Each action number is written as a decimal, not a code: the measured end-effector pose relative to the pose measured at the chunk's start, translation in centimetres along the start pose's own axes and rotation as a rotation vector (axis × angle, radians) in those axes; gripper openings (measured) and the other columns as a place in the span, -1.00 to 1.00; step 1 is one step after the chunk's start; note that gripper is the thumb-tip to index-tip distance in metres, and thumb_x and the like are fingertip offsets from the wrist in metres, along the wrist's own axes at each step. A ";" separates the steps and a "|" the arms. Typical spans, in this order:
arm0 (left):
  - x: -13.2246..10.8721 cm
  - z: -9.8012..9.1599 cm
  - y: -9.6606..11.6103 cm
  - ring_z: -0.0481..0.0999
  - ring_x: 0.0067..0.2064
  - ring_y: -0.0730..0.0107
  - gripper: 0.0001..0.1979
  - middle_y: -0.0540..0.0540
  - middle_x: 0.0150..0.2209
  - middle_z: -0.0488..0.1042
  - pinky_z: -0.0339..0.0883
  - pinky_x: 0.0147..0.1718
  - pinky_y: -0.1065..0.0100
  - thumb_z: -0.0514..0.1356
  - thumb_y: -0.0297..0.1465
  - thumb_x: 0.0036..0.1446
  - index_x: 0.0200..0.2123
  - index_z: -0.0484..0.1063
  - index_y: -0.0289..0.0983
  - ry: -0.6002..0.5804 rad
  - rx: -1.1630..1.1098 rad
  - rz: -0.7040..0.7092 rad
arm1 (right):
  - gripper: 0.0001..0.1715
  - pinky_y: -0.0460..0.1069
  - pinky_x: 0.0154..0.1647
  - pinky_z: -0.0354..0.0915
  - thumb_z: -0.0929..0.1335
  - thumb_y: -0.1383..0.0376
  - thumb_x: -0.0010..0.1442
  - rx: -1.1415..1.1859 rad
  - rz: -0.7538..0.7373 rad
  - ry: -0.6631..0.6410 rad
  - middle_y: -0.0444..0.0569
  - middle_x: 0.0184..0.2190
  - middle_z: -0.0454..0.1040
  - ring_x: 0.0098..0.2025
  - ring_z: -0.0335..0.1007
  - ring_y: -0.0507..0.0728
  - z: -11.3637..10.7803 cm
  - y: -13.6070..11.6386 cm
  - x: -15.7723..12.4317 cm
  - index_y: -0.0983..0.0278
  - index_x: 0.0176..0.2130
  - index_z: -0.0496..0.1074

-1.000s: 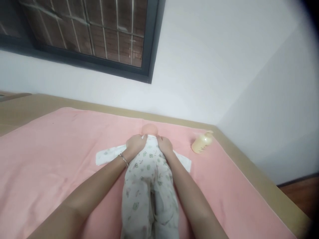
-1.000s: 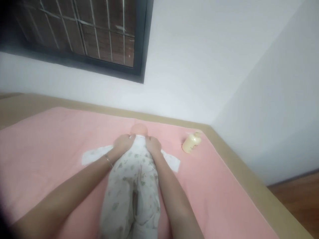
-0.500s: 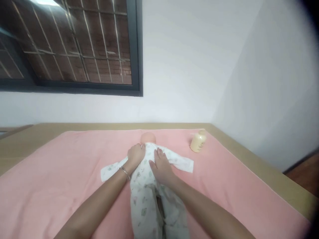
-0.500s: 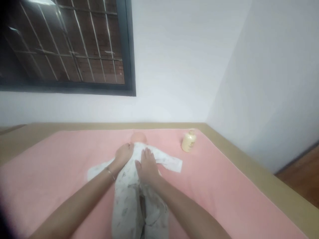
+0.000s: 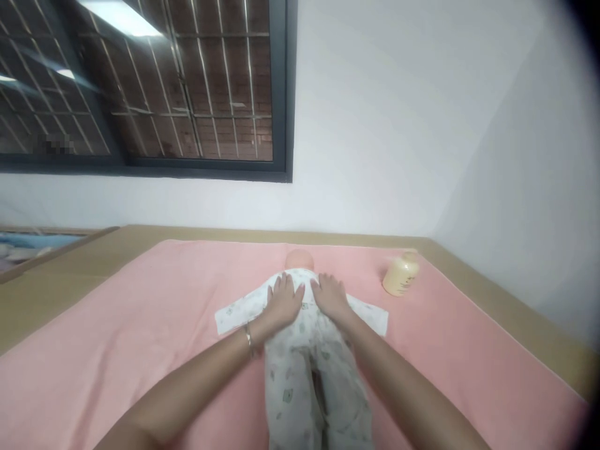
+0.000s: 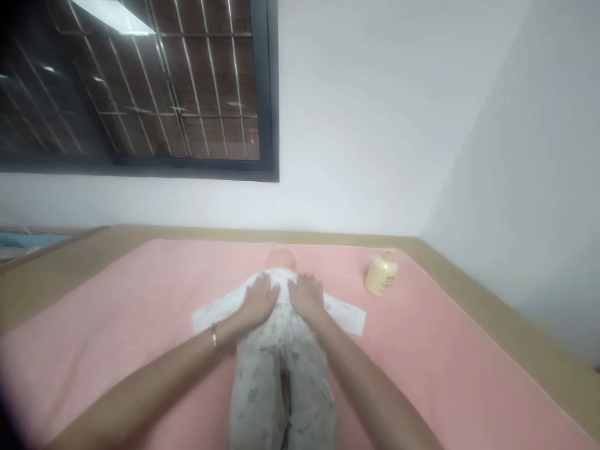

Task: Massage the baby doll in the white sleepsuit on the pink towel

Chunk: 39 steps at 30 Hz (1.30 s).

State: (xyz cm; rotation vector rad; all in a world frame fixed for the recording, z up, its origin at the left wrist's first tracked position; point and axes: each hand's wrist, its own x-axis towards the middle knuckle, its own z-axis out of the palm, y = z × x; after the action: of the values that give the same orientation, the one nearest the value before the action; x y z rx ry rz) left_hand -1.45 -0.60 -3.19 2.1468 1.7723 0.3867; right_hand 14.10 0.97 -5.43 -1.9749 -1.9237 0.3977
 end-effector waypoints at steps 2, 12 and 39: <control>1.8 -1.3 0.3 0.01 0.33 0.10 -0.34 -0.25 0.30 0.09 -0.19 0.25 -0.06 -0.37 -0.08 0.29 0.23 0.12 -0.32 -0.011 -0.027 -0.022 | -0.21 0.20 0.29 -0.31 0.00 0.01 0.35 -0.020 -0.094 0.024 0.22 0.34 -0.12 0.37 -0.33 0.34 0.7 -0.2 -2.2 0.50 0.32 -0.02; -2.9 2.7 0.0 -0.31 0.38 0.10 -0.26 -0.29 0.37 -0.23 -0.39 0.29 0.03 -0.30 -0.07 0.28 0.33 -0.15 -0.48 0.081 0.041 0.114 | -0.26 0.35 0.24 -0.37 -0.06 0.00 0.36 -0.028 -0.074 -0.049 0.19 0.18 0.27 0.28 -0.02 0.34 -1.3 0.2 2.1 0.36 0.14 0.32; 3.4 0.7 -1.3 -0.02 0.34 0.07 -0.30 -0.30 0.29 0.09 -0.30 0.24 -0.15 -0.35 -0.02 0.27 0.21 0.17 -0.33 0.045 0.016 -0.048 | -0.24 0.25 0.31 -0.32 -0.04 0.05 0.38 -0.130 -0.291 0.107 0.24 0.34 -0.11 0.37 -0.32 0.30 1.2 -0.8 -4.6 0.52 0.32 -0.04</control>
State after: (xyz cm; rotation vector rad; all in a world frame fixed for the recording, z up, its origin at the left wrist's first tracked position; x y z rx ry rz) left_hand -1.68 2.95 -4.41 2.1179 1.8540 0.4138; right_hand 12.67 -3.57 -6.38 -1.7134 -2.1715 0.0893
